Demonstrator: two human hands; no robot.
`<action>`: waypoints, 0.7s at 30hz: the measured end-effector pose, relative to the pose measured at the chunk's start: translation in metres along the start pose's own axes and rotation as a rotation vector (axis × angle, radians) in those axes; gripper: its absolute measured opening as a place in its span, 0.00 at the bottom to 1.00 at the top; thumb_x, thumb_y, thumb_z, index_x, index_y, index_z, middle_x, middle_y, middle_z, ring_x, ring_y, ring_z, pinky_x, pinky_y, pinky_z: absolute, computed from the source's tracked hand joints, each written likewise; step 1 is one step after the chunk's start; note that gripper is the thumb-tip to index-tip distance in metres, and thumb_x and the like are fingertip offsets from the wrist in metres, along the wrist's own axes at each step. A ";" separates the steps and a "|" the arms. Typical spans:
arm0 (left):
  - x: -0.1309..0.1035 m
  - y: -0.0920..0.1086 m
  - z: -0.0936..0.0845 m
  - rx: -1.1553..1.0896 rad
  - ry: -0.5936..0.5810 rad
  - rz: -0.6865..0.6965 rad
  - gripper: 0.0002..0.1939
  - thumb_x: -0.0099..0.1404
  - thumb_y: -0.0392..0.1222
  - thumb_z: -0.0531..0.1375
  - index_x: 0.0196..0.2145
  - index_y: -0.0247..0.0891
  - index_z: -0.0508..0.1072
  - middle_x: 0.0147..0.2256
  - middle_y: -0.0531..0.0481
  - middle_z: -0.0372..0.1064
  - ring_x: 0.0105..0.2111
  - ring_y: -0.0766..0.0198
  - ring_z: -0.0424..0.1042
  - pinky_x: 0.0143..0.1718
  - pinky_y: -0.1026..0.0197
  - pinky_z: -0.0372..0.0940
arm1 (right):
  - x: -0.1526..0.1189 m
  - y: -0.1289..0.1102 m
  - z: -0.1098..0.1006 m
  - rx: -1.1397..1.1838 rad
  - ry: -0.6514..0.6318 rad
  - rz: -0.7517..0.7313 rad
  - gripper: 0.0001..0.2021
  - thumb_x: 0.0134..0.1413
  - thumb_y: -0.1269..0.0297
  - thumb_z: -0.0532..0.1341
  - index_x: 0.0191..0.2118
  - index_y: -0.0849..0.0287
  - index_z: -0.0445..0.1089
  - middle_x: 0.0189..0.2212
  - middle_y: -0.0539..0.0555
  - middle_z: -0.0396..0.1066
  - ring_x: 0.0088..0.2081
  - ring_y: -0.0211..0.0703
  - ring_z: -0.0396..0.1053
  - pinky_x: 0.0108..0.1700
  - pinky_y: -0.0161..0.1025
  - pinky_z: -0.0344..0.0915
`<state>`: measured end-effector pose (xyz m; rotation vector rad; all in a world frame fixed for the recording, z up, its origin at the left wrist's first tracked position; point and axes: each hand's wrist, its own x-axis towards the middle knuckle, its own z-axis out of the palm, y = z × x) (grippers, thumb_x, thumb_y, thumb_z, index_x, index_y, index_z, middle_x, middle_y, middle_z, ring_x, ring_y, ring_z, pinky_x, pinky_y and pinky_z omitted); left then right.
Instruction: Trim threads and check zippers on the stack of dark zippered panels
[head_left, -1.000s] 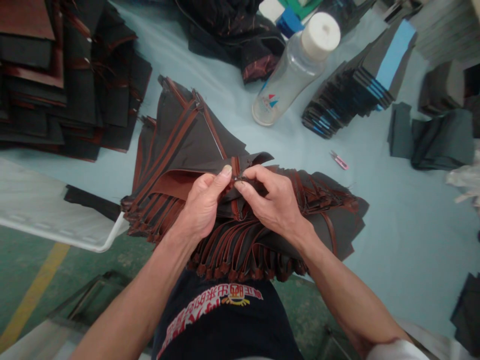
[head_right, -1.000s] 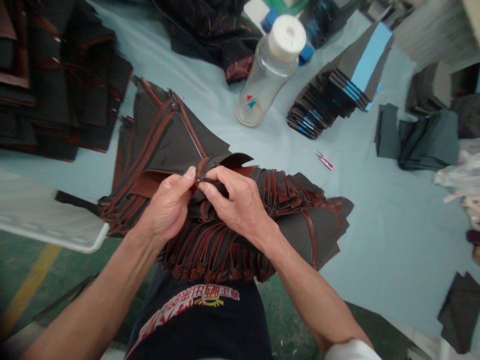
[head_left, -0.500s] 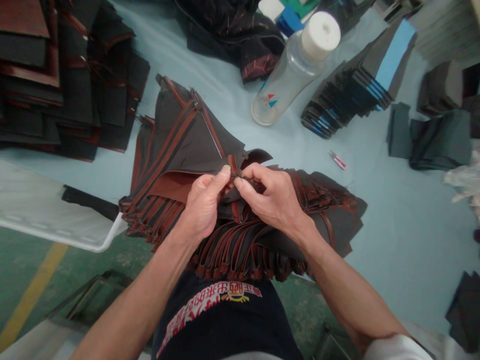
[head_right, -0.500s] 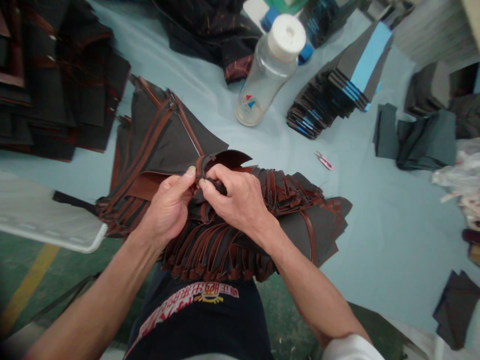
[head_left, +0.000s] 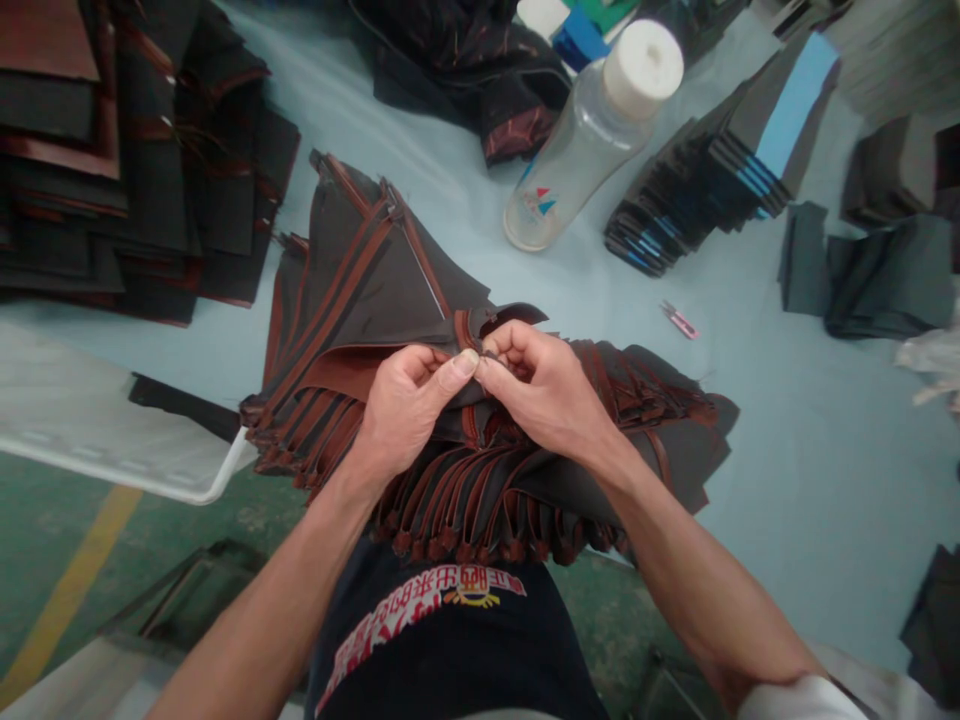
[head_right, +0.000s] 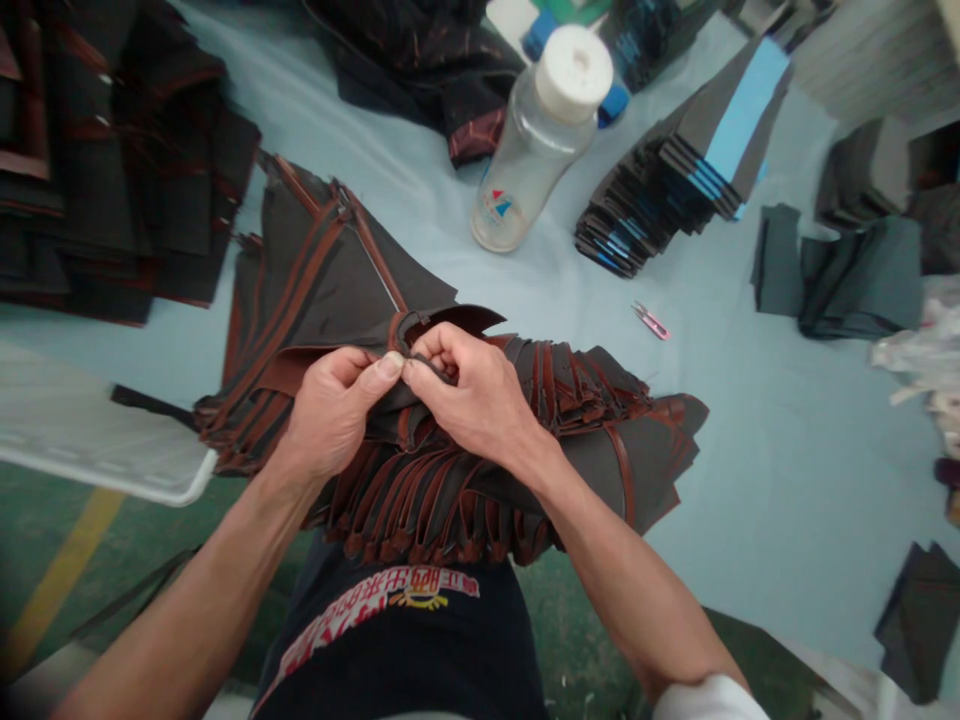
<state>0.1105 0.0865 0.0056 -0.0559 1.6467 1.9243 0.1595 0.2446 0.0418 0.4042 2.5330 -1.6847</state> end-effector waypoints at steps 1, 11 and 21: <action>-0.001 0.003 -0.001 0.030 -0.003 0.013 0.27 0.55 0.64 0.75 0.30 0.36 0.79 0.27 0.51 0.76 0.26 0.67 0.68 0.30 0.64 0.65 | -0.002 0.000 0.000 -0.009 0.010 -0.035 0.08 0.63 0.60 0.63 0.33 0.55 0.66 0.25 0.44 0.63 0.26 0.34 0.59 0.30 0.36 0.56; -0.009 0.010 0.014 -0.374 0.004 -0.217 0.24 0.46 0.53 0.80 0.21 0.38 0.71 0.24 0.54 0.70 0.28 0.65 0.69 0.33 0.62 0.68 | -0.008 0.008 -0.003 -0.309 0.036 -0.563 0.07 0.71 0.64 0.57 0.38 0.54 0.68 0.34 0.52 0.76 0.35 0.42 0.71 0.41 0.41 0.66; -0.012 0.001 0.003 -0.202 -0.030 -0.106 0.26 0.57 0.63 0.74 0.25 0.37 0.76 0.25 0.52 0.72 0.28 0.66 0.67 0.32 0.63 0.65 | -0.013 0.007 -0.004 -0.104 0.022 -0.312 0.09 0.70 0.60 0.61 0.36 0.54 0.68 0.32 0.48 0.74 0.32 0.37 0.68 0.39 0.38 0.66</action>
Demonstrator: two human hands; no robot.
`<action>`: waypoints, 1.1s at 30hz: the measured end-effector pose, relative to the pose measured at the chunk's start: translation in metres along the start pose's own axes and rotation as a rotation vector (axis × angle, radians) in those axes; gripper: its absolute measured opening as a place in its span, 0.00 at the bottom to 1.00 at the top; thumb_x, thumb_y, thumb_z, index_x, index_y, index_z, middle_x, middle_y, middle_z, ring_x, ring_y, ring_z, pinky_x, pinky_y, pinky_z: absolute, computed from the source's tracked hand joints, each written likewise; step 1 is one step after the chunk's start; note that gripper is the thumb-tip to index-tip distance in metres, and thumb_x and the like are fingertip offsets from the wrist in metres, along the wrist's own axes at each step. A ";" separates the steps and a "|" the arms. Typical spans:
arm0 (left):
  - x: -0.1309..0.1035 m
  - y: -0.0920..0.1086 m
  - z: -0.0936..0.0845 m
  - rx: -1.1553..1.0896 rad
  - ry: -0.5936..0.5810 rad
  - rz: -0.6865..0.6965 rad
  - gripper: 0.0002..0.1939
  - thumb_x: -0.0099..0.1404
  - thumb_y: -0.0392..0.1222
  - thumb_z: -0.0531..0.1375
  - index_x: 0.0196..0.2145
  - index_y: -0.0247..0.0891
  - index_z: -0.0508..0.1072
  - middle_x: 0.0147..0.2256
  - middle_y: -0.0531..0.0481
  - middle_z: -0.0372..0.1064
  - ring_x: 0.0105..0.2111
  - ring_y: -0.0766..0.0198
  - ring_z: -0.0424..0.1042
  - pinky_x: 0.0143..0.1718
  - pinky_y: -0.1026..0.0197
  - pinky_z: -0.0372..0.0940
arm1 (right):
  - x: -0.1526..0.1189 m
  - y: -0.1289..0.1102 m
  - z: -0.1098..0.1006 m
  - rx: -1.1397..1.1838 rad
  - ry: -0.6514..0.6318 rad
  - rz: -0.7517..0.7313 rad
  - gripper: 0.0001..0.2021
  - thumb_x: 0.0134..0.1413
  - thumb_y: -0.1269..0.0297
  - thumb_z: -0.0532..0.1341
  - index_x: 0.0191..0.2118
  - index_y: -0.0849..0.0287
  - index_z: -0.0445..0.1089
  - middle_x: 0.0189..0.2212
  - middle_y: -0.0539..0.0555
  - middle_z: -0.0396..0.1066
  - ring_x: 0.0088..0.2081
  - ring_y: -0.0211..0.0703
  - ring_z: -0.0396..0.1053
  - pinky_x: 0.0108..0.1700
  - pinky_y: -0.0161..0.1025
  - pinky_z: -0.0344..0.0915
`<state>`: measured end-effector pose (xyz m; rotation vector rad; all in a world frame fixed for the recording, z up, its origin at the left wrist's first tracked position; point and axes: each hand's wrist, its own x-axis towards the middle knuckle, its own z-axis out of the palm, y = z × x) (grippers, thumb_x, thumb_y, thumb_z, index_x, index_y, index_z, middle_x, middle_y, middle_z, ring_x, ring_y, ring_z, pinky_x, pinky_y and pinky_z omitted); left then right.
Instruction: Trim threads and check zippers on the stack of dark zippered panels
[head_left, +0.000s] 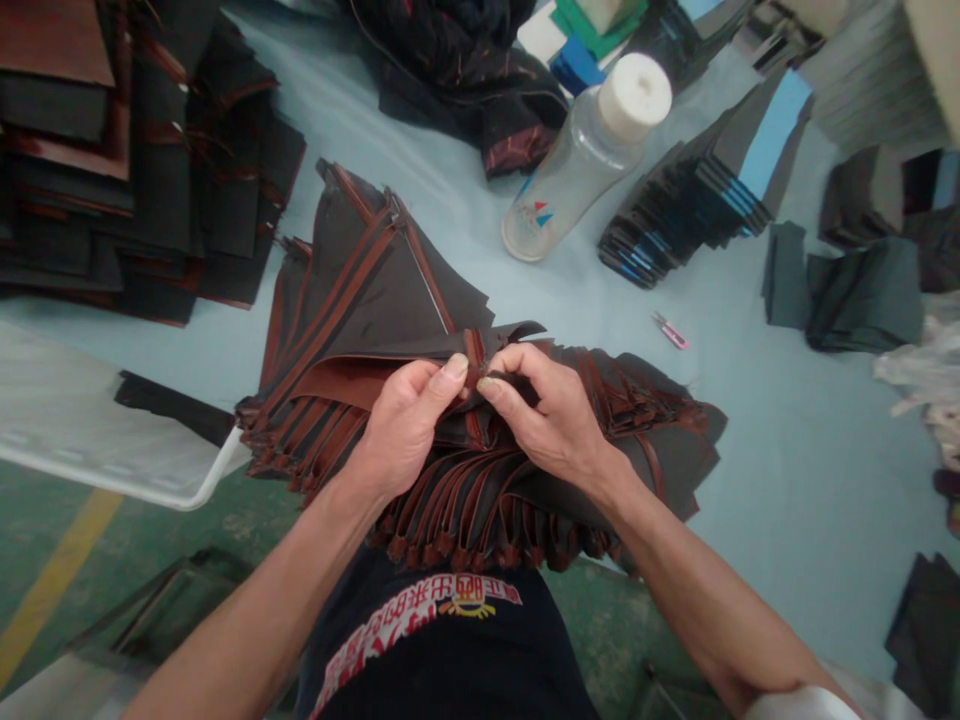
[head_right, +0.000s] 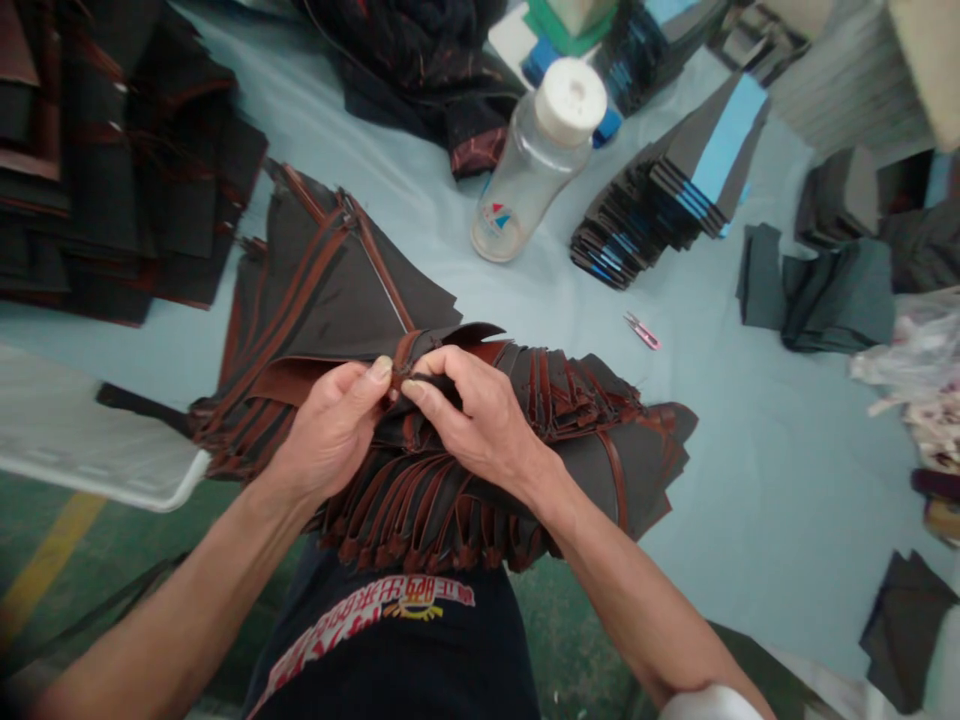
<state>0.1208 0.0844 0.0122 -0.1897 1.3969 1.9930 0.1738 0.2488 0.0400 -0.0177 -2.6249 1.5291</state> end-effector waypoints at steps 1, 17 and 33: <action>-0.001 -0.003 -0.003 0.032 -0.003 0.045 0.25 0.60 0.64 0.72 0.27 0.38 0.77 0.26 0.52 0.72 0.28 0.66 0.66 0.32 0.63 0.65 | 0.000 -0.001 0.000 0.017 -0.001 0.034 0.09 0.69 0.60 0.61 0.35 0.55 0.68 0.31 0.48 0.74 0.31 0.37 0.67 0.38 0.38 0.66; -0.011 0.004 0.003 0.321 -0.032 0.217 0.17 0.60 0.52 0.73 0.27 0.38 0.75 0.23 0.54 0.68 0.24 0.66 0.63 0.26 0.63 0.60 | 0.005 -0.019 0.001 0.161 -0.024 0.284 0.16 0.64 0.54 0.62 0.27 0.55 0.61 0.23 0.43 0.57 0.25 0.34 0.53 0.29 0.36 0.56; -0.008 0.001 0.000 0.366 -0.019 0.189 0.19 0.58 0.55 0.72 0.25 0.38 0.72 0.23 0.54 0.68 0.24 0.66 0.63 0.27 0.62 0.60 | 0.006 -0.017 0.006 0.085 -0.027 0.270 0.25 0.73 0.44 0.50 0.26 0.53 0.52 0.23 0.45 0.53 0.26 0.36 0.52 0.29 0.38 0.52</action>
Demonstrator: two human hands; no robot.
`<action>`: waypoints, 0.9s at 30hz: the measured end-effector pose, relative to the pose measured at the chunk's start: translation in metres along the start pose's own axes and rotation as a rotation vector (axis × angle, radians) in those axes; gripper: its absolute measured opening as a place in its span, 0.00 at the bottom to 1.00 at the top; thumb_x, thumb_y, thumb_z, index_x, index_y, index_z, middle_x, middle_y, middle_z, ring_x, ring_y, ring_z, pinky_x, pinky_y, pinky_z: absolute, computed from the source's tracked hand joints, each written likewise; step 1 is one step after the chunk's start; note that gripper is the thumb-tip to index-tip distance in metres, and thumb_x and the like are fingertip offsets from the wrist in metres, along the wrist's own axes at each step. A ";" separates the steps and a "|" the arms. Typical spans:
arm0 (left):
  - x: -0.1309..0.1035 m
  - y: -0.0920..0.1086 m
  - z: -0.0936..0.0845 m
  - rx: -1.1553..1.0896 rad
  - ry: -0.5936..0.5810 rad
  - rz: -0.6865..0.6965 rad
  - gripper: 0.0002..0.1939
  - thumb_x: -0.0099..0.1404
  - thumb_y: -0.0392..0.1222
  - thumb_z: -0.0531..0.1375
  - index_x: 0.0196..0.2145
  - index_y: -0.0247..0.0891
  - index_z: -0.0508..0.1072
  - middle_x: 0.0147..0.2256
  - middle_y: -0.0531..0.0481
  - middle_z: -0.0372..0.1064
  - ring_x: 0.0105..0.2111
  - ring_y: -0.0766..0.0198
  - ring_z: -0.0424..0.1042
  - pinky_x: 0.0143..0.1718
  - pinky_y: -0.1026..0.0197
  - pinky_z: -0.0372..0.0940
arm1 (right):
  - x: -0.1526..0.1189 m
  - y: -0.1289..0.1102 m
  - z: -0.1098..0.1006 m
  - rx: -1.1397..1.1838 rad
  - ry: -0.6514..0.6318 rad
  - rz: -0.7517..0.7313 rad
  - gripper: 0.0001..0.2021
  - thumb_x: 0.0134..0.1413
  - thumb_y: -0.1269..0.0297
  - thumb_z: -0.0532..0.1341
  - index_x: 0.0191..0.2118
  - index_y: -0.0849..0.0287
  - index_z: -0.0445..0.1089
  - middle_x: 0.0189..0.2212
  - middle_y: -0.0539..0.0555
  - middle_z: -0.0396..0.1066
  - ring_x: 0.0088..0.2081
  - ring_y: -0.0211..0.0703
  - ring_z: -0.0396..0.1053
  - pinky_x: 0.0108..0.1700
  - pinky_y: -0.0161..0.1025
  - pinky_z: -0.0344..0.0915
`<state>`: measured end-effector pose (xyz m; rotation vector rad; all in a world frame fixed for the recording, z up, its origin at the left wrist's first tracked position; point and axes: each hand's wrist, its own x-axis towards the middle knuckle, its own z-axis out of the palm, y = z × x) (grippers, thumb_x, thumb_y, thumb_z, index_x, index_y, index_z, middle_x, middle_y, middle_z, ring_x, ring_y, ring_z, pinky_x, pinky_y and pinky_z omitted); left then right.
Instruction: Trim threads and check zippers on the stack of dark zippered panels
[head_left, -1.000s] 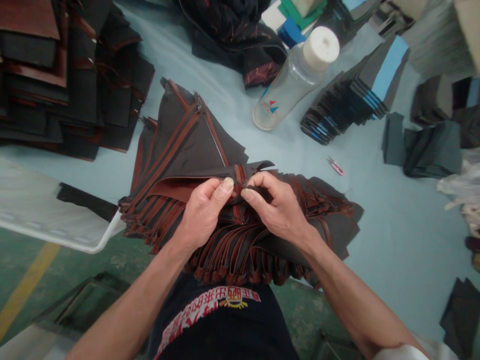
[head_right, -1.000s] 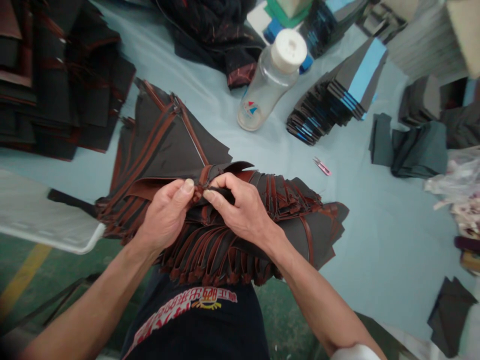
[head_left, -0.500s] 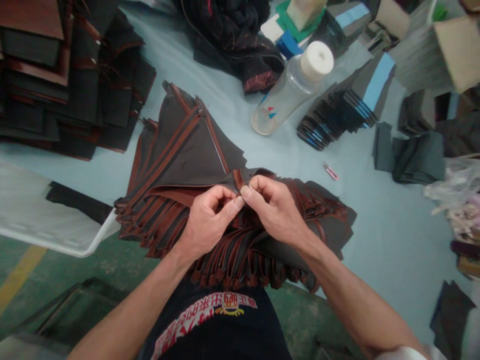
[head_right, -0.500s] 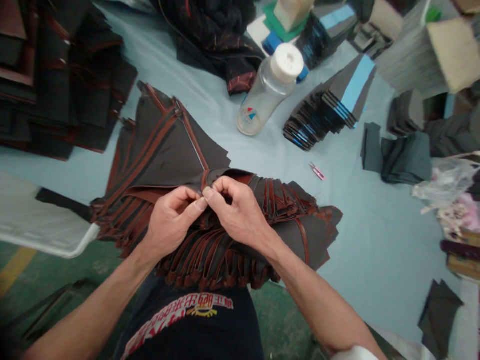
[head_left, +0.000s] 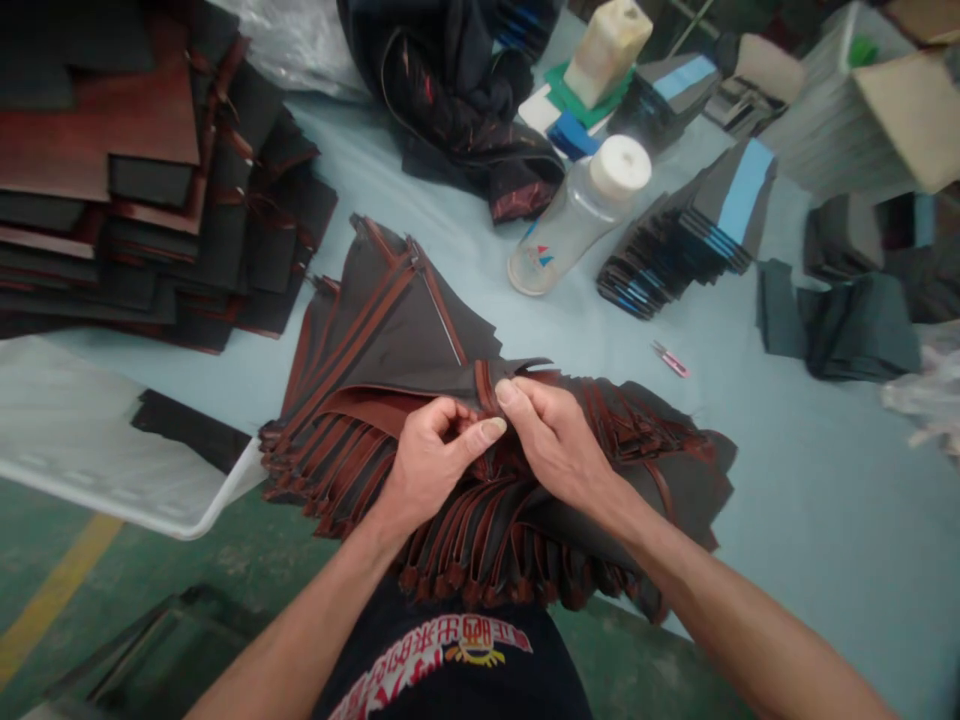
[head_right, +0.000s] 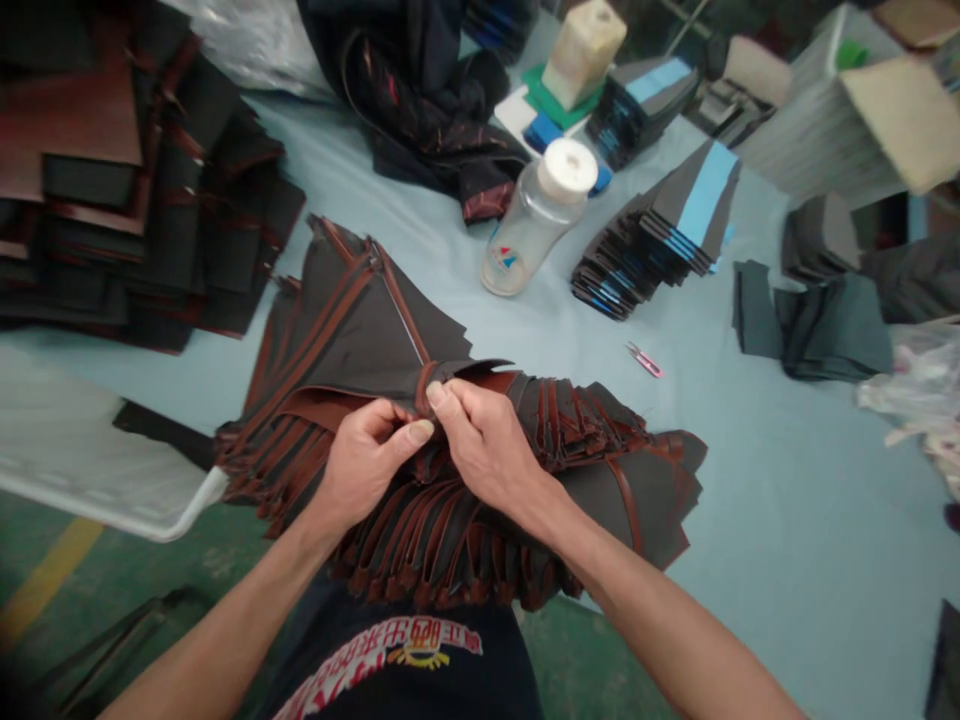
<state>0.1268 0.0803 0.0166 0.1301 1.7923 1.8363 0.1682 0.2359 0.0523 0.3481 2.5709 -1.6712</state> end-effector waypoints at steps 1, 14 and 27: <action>-0.001 0.000 0.001 -0.015 0.001 -0.044 0.22 0.58 0.57 0.72 0.24 0.38 0.71 0.22 0.54 0.67 0.23 0.66 0.62 0.26 0.62 0.59 | -0.002 -0.005 -0.004 -0.057 -0.003 -0.024 0.25 0.73 0.46 0.50 0.25 0.53 0.52 0.22 0.45 0.53 0.25 0.35 0.52 0.28 0.38 0.51; -0.017 -0.010 0.010 0.390 -0.001 0.288 0.18 0.76 0.51 0.55 0.30 0.39 0.70 0.31 0.49 0.72 0.36 0.57 0.71 0.40 0.55 0.64 | 0.143 0.013 0.003 -0.450 -0.086 0.039 0.21 0.63 0.69 0.53 0.59 0.64 0.70 0.53 0.64 0.80 0.52 0.53 0.77 0.56 0.48 0.71; 0.073 -0.004 -0.097 0.705 0.230 0.333 0.16 0.73 0.38 0.58 0.55 0.32 0.74 0.53 0.35 0.77 0.55 0.48 0.77 0.60 0.46 0.69 | 0.141 0.063 0.045 -0.517 0.145 -0.087 0.22 0.62 0.65 0.56 0.60 0.62 0.70 0.57 0.65 0.73 0.59 0.57 0.71 0.65 0.54 0.66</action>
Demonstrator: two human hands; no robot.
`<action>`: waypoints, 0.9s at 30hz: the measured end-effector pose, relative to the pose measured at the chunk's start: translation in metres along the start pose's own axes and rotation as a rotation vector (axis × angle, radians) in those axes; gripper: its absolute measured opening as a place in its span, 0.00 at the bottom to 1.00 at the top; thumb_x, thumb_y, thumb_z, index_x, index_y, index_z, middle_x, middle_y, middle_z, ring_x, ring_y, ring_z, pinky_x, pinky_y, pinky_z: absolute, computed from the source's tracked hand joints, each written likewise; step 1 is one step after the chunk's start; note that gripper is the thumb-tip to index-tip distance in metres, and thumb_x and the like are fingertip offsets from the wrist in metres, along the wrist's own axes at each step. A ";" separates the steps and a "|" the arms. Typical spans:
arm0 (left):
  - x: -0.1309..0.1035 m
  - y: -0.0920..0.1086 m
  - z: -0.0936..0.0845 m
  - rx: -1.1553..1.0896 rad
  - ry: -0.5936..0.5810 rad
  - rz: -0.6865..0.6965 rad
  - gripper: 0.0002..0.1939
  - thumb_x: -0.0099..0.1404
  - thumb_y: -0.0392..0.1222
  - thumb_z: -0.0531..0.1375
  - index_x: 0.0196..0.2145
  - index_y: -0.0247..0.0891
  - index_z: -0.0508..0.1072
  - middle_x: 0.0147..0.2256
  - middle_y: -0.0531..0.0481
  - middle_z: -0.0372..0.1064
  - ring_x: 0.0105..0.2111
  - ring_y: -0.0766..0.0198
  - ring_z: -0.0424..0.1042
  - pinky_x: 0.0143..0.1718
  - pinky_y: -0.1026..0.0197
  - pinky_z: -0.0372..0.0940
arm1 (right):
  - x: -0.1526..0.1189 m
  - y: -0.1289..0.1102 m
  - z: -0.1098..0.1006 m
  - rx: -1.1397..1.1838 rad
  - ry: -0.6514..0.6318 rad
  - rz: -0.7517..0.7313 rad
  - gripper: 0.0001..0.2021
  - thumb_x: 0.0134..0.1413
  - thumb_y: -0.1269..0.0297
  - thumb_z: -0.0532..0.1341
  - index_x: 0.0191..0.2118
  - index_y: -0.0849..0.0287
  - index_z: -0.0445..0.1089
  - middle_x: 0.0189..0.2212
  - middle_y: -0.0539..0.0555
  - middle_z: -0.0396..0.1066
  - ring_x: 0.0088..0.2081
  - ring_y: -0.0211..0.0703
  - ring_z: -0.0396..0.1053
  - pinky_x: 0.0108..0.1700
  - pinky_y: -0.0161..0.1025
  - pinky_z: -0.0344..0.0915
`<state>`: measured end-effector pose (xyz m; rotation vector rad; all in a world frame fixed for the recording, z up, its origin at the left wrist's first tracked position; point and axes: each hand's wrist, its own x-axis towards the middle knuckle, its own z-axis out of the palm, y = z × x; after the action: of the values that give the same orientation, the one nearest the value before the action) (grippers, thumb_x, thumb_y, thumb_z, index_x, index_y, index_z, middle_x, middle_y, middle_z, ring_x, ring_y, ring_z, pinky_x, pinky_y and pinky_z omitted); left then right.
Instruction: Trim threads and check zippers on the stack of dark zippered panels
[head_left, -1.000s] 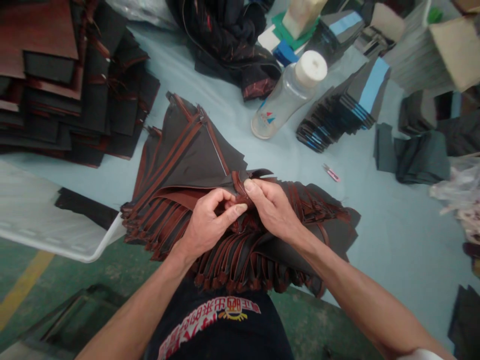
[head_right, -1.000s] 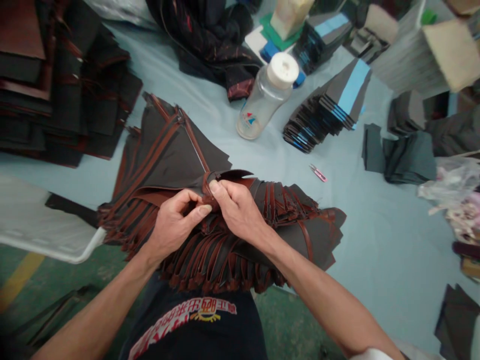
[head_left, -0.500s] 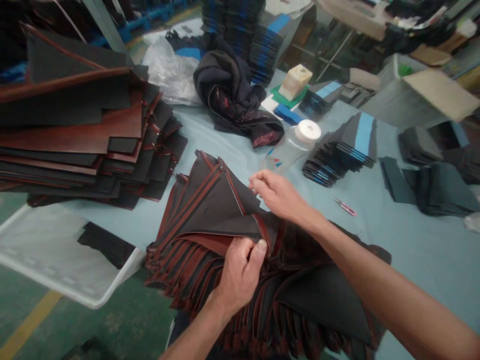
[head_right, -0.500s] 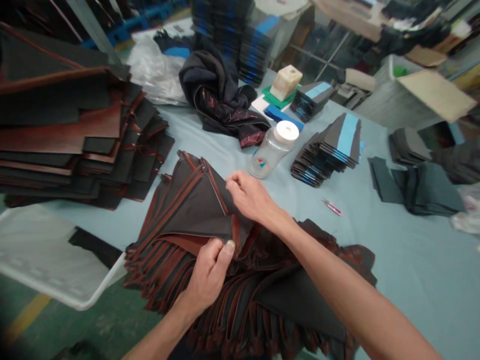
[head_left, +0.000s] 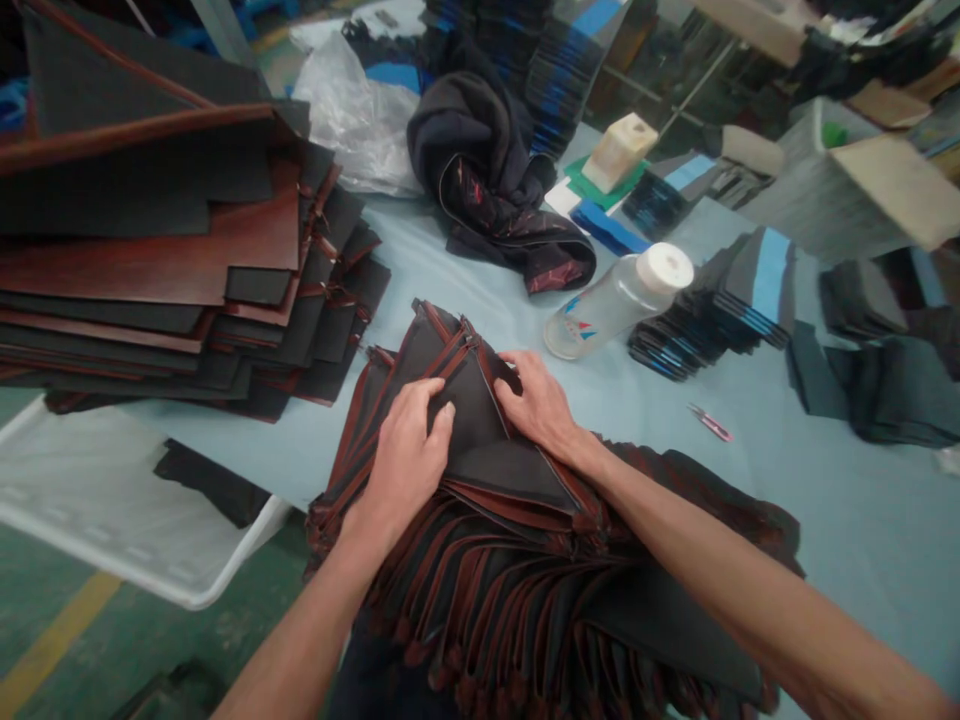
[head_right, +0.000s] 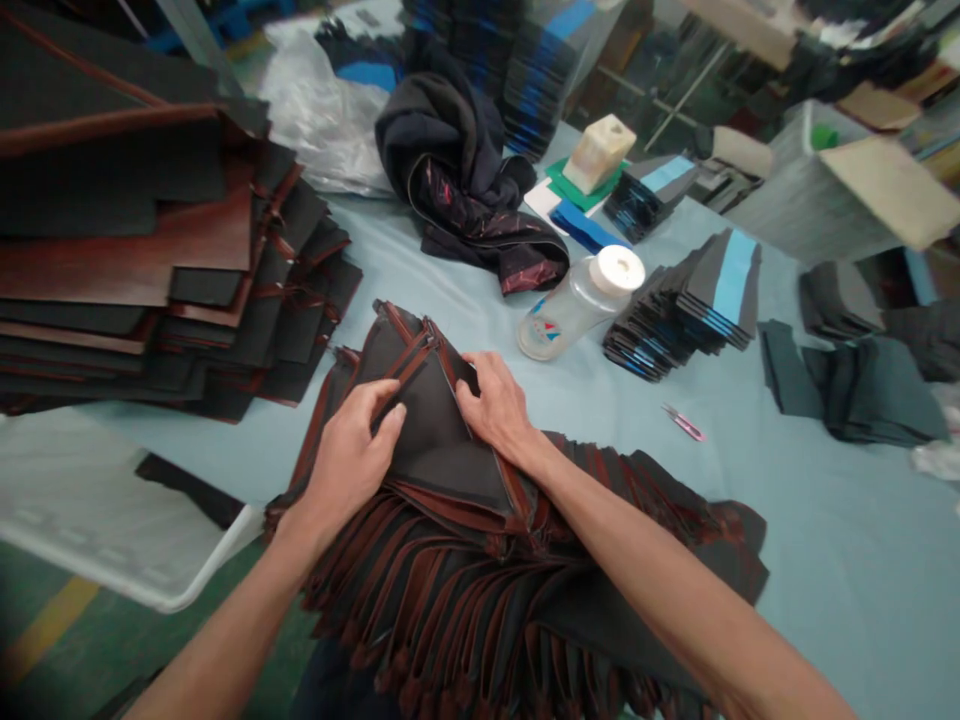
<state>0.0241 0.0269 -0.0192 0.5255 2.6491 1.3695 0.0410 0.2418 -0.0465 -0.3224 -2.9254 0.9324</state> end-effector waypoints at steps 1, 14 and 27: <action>0.010 -0.008 0.005 0.036 -0.032 0.029 0.17 0.72 0.37 0.58 0.56 0.30 0.73 0.54 0.33 0.76 0.57 0.46 0.75 0.61 0.44 0.68 | -0.005 -0.002 -0.001 0.006 0.021 -0.020 0.21 0.62 0.65 0.57 0.59 0.60 0.71 0.57 0.64 0.73 0.60 0.56 0.71 0.65 0.52 0.66; 0.055 0.013 0.007 -0.207 -0.325 -0.103 0.14 0.69 0.50 0.61 0.40 0.38 0.79 0.37 0.48 0.78 0.38 0.55 0.75 0.44 0.56 0.67 | -0.012 -0.023 -0.035 0.192 -0.178 -0.156 0.12 0.59 0.71 0.54 0.43 0.55 0.72 0.37 0.52 0.76 0.38 0.45 0.71 0.44 0.40 0.64; -0.036 0.052 0.008 -0.932 -0.440 -0.527 0.11 0.67 0.49 0.69 0.39 0.40 0.82 0.37 0.51 0.81 0.37 0.62 0.75 0.43 0.63 0.69 | -0.082 -0.047 -0.075 0.651 -0.287 0.238 0.12 0.58 0.54 0.60 0.30 0.56 0.65 0.27 0.47 0.66 0.30 0.38 0.60 0.33 0.37 0.57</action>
<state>0.0725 0.0476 0.0161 -0.0087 1.4146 1.7875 0.1211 0.2295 0.0430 -0.5286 -2.6276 2.0274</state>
